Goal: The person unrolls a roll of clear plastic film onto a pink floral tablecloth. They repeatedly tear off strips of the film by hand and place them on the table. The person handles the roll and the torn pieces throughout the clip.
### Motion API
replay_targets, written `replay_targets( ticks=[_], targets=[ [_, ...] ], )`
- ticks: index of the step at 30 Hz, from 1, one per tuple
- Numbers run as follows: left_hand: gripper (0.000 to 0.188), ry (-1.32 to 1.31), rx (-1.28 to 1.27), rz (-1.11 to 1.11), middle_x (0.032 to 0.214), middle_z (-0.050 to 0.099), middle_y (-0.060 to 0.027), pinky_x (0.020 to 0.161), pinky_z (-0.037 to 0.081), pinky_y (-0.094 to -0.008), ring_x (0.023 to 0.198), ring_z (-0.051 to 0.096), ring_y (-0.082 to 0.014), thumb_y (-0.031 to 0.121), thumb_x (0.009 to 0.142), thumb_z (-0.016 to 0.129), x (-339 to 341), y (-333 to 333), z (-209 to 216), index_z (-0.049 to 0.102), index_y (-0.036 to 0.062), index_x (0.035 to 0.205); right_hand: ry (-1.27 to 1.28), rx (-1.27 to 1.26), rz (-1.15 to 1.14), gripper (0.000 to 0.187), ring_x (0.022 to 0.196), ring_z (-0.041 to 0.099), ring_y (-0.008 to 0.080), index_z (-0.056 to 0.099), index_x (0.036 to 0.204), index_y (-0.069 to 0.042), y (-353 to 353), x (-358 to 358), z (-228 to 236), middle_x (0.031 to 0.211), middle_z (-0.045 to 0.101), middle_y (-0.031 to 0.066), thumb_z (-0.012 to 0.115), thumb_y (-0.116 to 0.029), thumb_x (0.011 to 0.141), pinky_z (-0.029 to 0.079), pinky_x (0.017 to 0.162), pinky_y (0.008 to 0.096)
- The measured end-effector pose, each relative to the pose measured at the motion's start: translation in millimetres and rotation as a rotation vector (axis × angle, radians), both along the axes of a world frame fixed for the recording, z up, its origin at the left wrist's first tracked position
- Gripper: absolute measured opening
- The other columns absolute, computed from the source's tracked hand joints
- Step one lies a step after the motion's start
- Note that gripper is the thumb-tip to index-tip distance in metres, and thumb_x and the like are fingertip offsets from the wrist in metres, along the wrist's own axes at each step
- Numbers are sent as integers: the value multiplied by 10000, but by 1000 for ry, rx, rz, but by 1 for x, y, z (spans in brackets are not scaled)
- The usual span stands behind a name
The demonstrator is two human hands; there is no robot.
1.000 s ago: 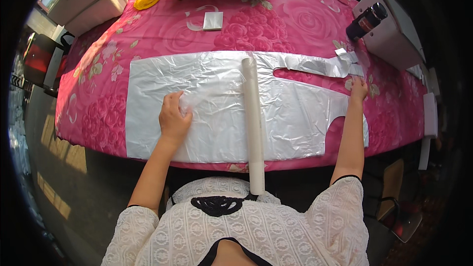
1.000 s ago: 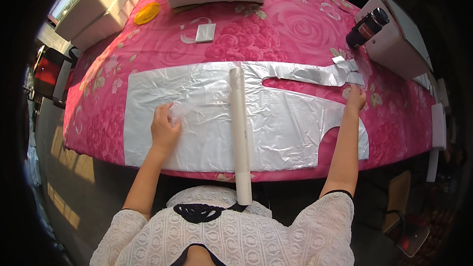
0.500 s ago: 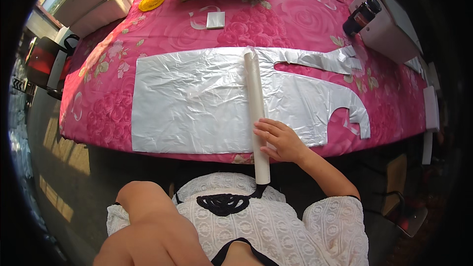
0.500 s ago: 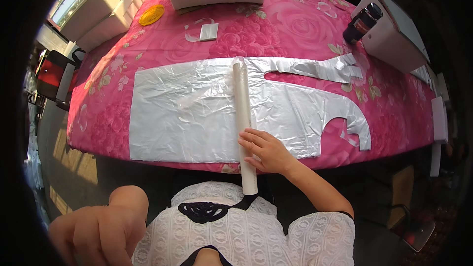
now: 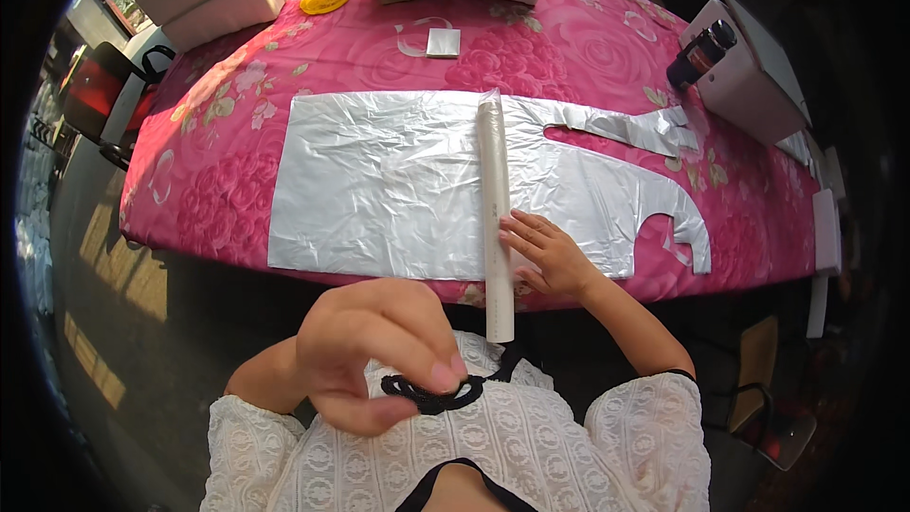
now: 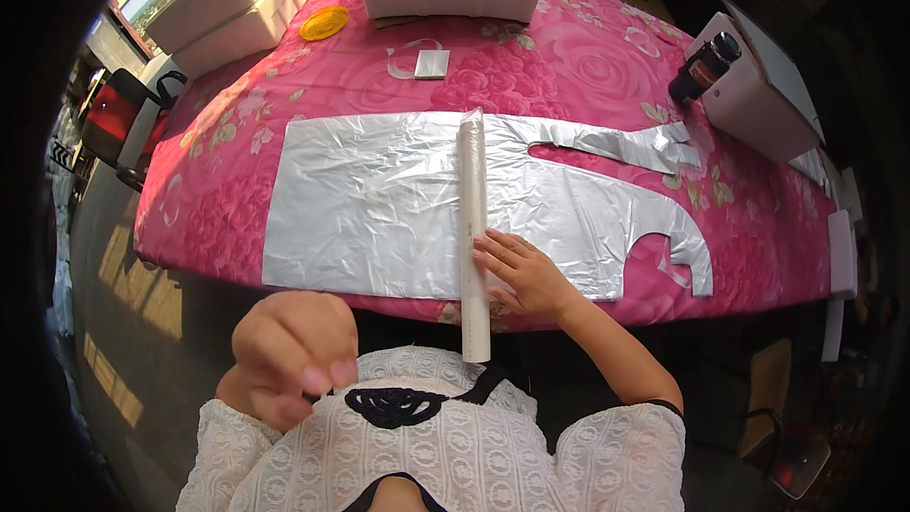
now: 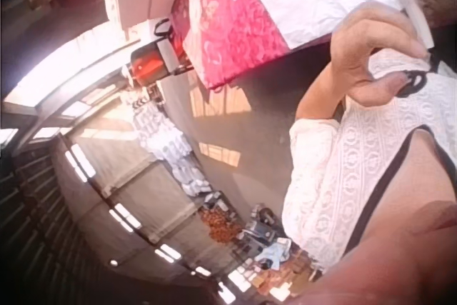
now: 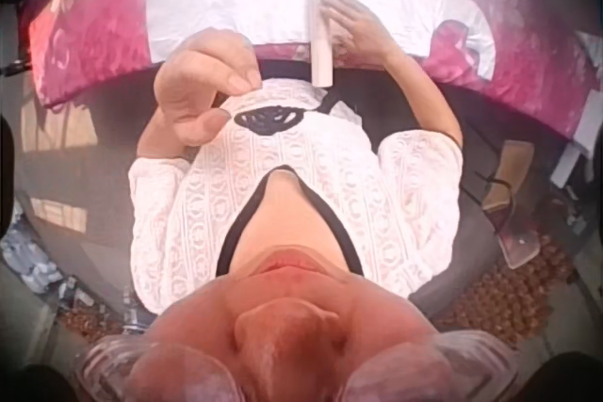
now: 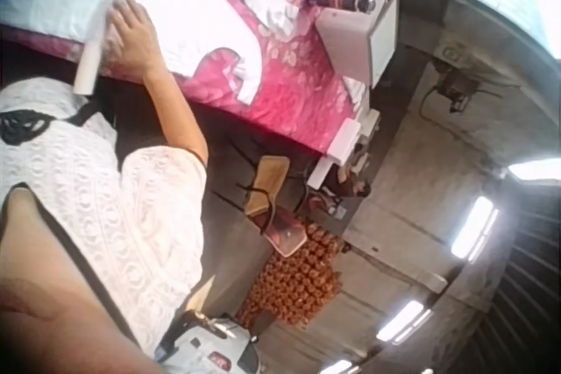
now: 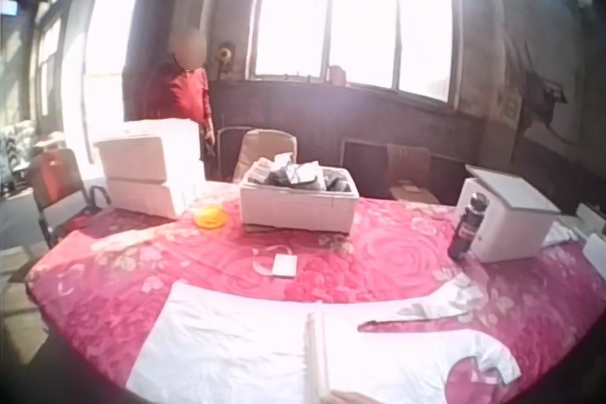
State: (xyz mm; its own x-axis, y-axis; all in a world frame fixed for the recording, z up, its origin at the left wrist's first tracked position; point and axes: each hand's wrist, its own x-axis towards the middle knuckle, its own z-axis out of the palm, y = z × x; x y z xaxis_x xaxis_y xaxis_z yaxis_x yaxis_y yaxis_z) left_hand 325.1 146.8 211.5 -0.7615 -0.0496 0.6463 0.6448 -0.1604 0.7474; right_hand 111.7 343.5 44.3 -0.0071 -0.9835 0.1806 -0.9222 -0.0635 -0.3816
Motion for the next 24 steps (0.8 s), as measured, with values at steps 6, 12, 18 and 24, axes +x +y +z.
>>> replay_targets(
  ticks=[6, 12, 18, 24],
  targets=[
    [241, -899, -172, 496, 967, 579, -54, 794, 442, -244, 865, 551, -104, -33, 825, 529, 49, -49, -149, 531, 13, 1062, 52, 0, 190, 579, 1335, 252, 288, 405, 1322, -67, -80, 45, -1, 1407, 342, 122, 438, -431, 873, 176, 1095, 434],
    [204, -1009, 18, 639, 928, 607, -40, 705, 456, -200, 804, 561, -67, -23, 825, 543, 112, -70, -185, 554, 12, 1026, -320, -166, 384, 508, 1254, 372, 303, 446, 1280, -77, -153, 85, 28, 1327, 436, 121, 594, -239, 822, 316, 1024, 433],
    [250, -1159, 126, 632, 1008, 588, -70, 736, 459, -217, 842, 558, -85, 20, 842, 556, 161, -61, -201, 524, 11, 1090, 138, -61, 410, 524, 1331, 257, 270, 427, 1313, -111, -218, 55, -15, 1388, 375, 85, 461, -408, 882, 166, 1099, 449],
    [337, -1271, 415, 634, 1010, 574, -88, 755, 462, -269, 870, 571, -134, 235, 921, 498, 155, -62, -212, 462, -2, 1157, 93, 111, 390, 453, 1291, 314, 297, 498, 1242, -56, -301, 136, -10, 1310, 458, 96, 475, -297, 860, 173, 1088, 459]
  ],
)
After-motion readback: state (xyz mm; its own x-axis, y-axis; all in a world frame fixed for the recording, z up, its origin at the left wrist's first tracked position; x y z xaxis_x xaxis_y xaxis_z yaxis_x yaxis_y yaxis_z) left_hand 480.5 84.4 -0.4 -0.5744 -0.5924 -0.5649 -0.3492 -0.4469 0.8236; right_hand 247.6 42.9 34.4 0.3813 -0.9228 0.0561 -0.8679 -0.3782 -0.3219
